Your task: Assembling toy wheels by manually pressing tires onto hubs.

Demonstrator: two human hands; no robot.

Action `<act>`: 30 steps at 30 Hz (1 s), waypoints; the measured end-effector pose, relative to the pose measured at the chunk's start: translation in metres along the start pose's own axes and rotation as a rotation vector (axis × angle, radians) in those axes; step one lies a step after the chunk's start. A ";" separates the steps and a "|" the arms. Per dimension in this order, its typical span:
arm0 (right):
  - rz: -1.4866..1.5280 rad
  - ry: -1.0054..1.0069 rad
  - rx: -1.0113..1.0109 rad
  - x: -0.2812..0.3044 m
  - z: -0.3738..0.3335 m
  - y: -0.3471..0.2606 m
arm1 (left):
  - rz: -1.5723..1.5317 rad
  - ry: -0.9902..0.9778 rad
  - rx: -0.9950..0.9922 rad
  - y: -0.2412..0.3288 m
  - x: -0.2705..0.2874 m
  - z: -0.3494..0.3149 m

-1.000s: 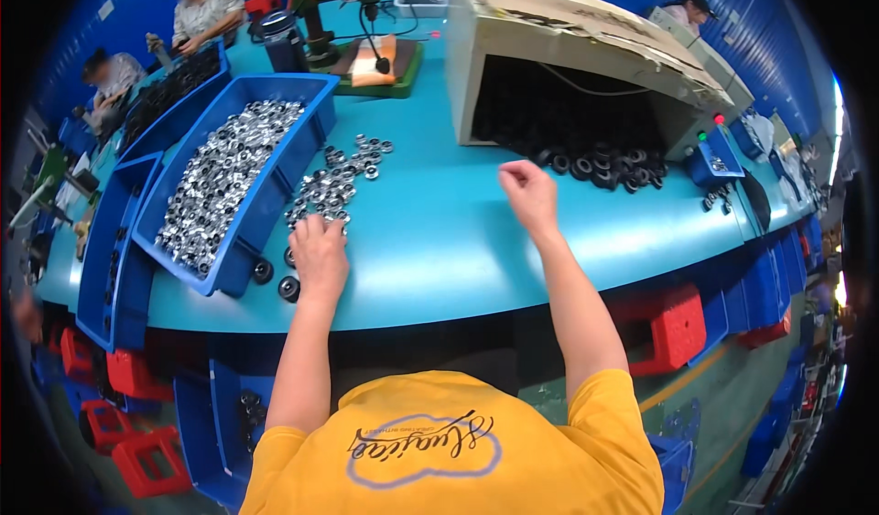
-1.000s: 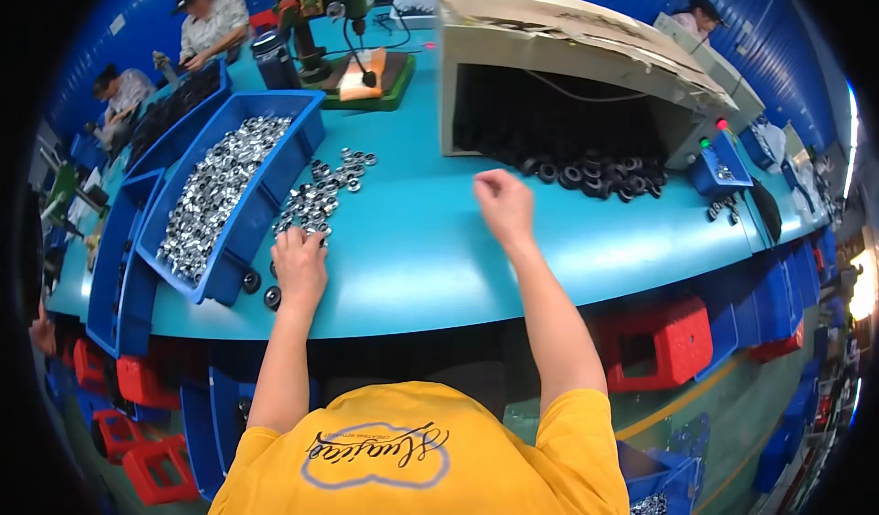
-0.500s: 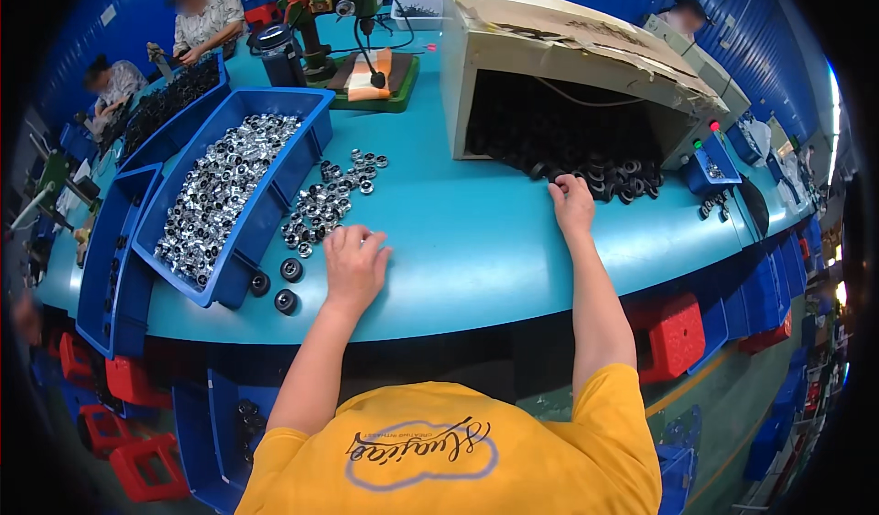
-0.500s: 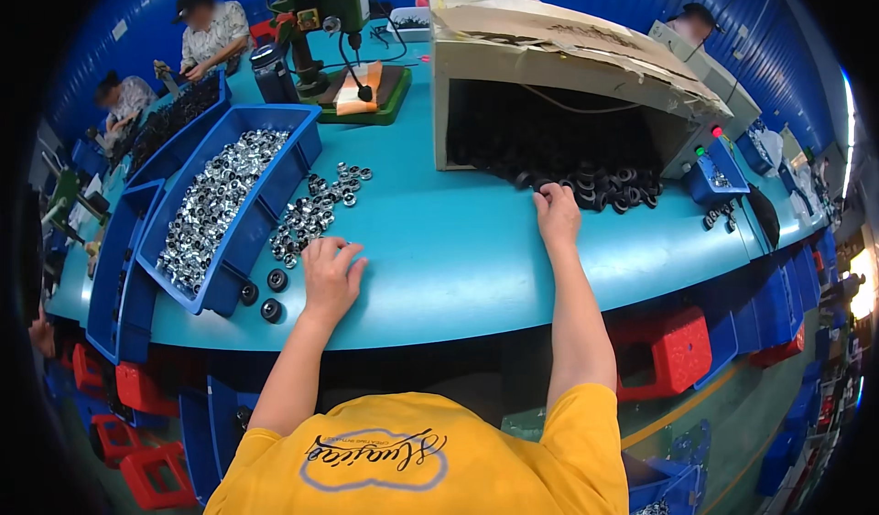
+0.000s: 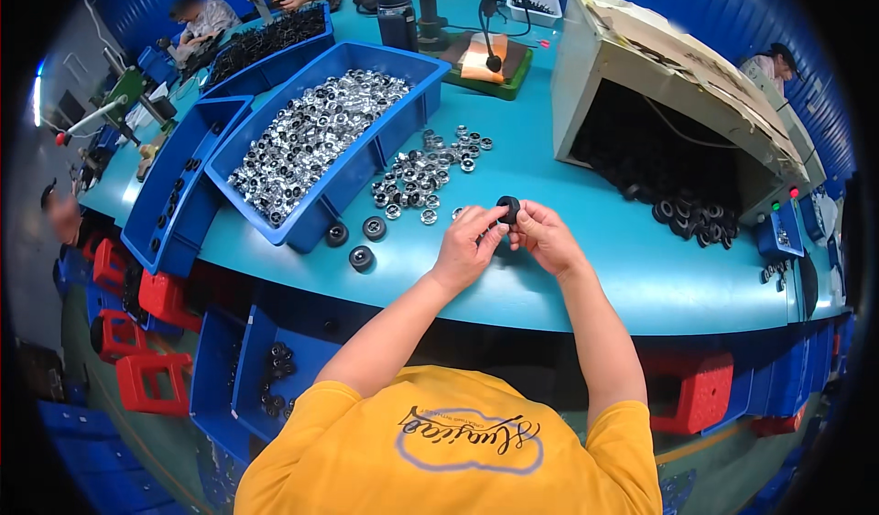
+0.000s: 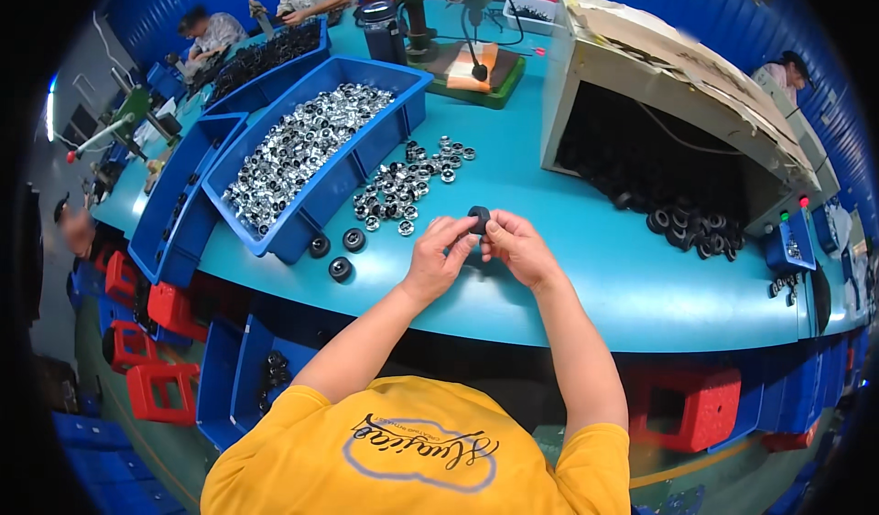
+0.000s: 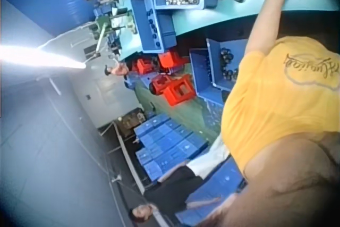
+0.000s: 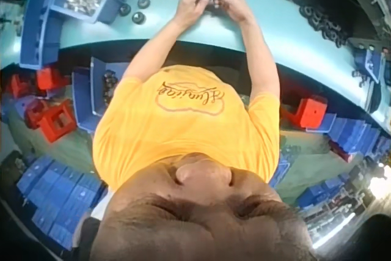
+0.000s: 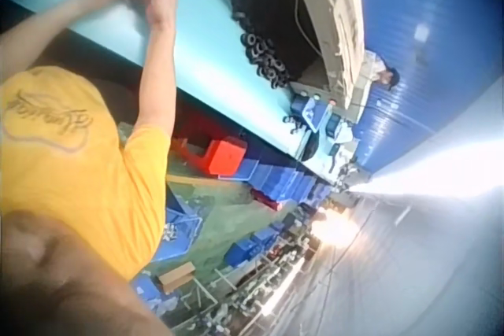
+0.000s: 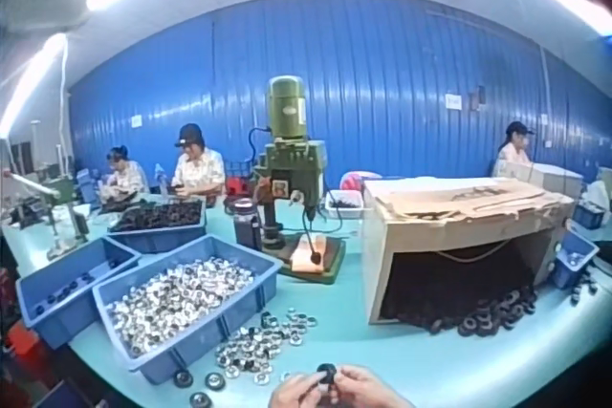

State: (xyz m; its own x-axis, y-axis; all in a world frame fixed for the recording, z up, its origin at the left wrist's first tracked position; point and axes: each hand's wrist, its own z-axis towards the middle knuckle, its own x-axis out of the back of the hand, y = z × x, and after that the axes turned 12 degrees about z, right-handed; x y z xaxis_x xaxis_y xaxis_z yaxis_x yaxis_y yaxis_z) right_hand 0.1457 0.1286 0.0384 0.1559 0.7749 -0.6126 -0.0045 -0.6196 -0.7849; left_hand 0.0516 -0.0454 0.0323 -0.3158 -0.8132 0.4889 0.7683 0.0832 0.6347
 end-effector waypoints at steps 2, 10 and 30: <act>0.035 0.007 0.025 0.001 0.002 0.007 | 0.038 -0.002 0.016 -0.007 0.000 -0.003; -0.014 0.055 0.040 0.008 0.001 0.021 | -0.513 -0.298 0.360 -0.029 0.001 -0.006; -0.430 0.140 0.232 -0.009 0.000 0.026 | -1.011 -0.313 0.629 -0.041 -0.003 -0.010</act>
State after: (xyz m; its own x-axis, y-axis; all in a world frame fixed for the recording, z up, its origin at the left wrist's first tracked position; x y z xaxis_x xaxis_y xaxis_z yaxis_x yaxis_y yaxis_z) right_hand 0.1447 0.1051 0.0233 0.3230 0.9197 -0.2233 -0.1271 -0.1917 -0.9732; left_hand 0.0267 -0.0519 -0.0005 -0.7991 -0.5074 -0.3224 -0.2736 -0.1705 0.9466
